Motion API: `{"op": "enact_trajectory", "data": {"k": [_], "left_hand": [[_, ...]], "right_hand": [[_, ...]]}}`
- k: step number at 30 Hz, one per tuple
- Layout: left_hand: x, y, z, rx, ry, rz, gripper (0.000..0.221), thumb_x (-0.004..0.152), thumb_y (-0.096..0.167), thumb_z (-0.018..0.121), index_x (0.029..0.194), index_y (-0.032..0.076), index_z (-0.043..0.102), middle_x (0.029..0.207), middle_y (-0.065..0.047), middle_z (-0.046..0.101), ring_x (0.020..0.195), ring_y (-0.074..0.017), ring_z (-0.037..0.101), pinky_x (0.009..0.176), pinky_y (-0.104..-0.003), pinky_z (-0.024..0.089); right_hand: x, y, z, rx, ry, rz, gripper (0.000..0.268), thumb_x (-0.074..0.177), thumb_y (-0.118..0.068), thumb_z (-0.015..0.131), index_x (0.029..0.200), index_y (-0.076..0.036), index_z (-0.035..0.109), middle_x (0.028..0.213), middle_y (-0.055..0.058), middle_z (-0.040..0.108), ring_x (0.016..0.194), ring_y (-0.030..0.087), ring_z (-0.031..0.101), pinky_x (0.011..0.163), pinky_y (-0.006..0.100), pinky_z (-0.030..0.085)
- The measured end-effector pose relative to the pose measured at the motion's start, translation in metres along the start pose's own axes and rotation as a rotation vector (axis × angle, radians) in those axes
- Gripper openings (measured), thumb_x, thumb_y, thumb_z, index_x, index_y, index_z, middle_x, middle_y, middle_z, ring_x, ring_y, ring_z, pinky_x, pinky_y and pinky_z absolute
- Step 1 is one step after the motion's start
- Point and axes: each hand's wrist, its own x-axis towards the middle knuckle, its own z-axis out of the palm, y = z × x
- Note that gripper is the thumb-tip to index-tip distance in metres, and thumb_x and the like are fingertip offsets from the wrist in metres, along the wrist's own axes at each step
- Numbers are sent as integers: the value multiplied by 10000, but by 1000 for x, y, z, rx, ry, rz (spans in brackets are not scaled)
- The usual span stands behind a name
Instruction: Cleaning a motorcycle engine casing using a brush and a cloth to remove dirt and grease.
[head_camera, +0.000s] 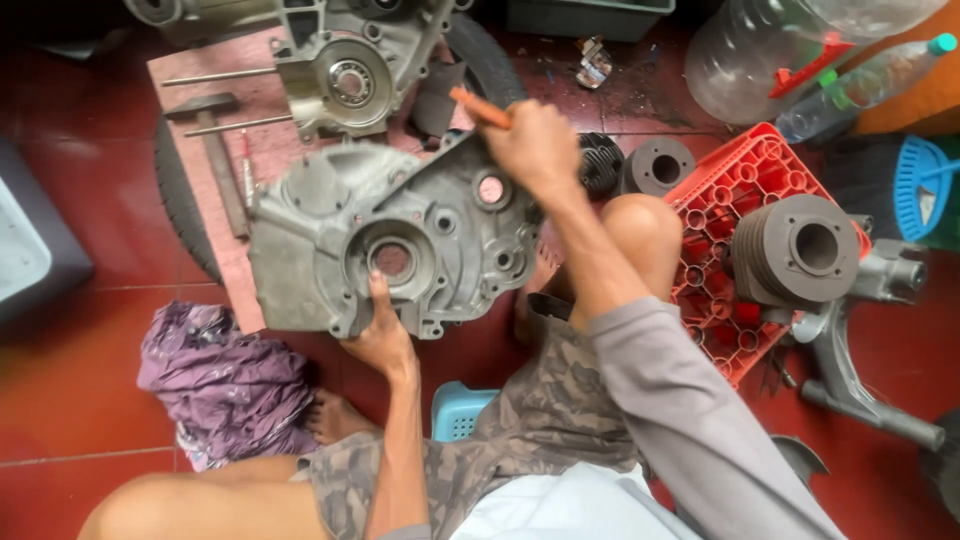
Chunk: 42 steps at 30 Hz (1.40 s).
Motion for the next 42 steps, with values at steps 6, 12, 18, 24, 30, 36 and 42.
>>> {"op": "enact_trajectory", "data": {"k": [6, 12, 18, 24, 30, 36, 42], "left_hand": [[10, 109, -12, -146, -209, 72, 172, 951, 155, 741, 968, -13, 706, 879, -32, 719, 695, -112, 626, 657, -243, 526], [-27, 169, -18, -172, -459, -195, 279, 868, 123, 763, 1086, -41, 706, 1045, -62, 761, 912, -109, 709, 826, -217, 549], [-111, 168, -15, -124, -868, -323, 250, 801, 49, 797, 1019, -65, 749, 963, -106, 809, 823, -158, 746, 760, -254, 596], [-167, 154, 19, 66, -1132, -389, 197, 788, 76, 816, 926, -63, 804, 853, -85, 835, 721, -132, 754, 665, -239, 594], [-205, 120, 44, 248, -1183, -427, 358, 704, 146, 879, 1004, -28, 793, 881, -91, 832, 716, -166, 754, 680, -262, 619], [-216, 106, 61, 225, -1127, -628, 420, 708, 99, 866, 1082, -65, 769, 933, -158, 823, 744, -209, 772, 673, -282, 650], [-230, 98, 74, 221, -818, -961, 583, 692, 52, 826, 1244, -57, 672, 1140, -172, 751, 976, -254, 717, 899, -315, 576]], "right_hand": [[-37, 8, -117, -19, 211, -246, 289, 985, -402, 765, 1040, -123, 818, 730, 85, 734, 486, 240, 629, 463, 436, 488], [-136, 64, -228, 58, 291, -353, 138, 1163, -45, 761, 1149, 90, 736, 711, 79, 516, 522, 183, 363, 450, 345, 278], [-246, 182, -227, 323, 409, 111, 88, 1161, 75, 692, 1245, 52, 680, 872, 19, 528, 654, 86, 368, 542, 229, 255], [-315, 274, -177, 492, 509, 431, 231, 1015, 100, 700, 1244, 76, 685, 983, 97, 670, 773, 122, 560, 644, 212, 404], [-344, 325, -117, 662, 566, 681, 261, 949, 52, 714, 1210, 46, 695, 949, 108, 723, 789, 123, 655, 672, 180, 481], [-341, 354, -73, 703, 538, 727, 260, 936, 37, 735, 1194, 45, 700, 926, 109, 733, 780, 124, 670, 678, 185, 506], [-323, 374, -46, 677, 493, 598, 287, 905, 57, 754, 1188, 54, 704, 970, 158, 749, 812, 176, 712, 681, 219, 561]]}}
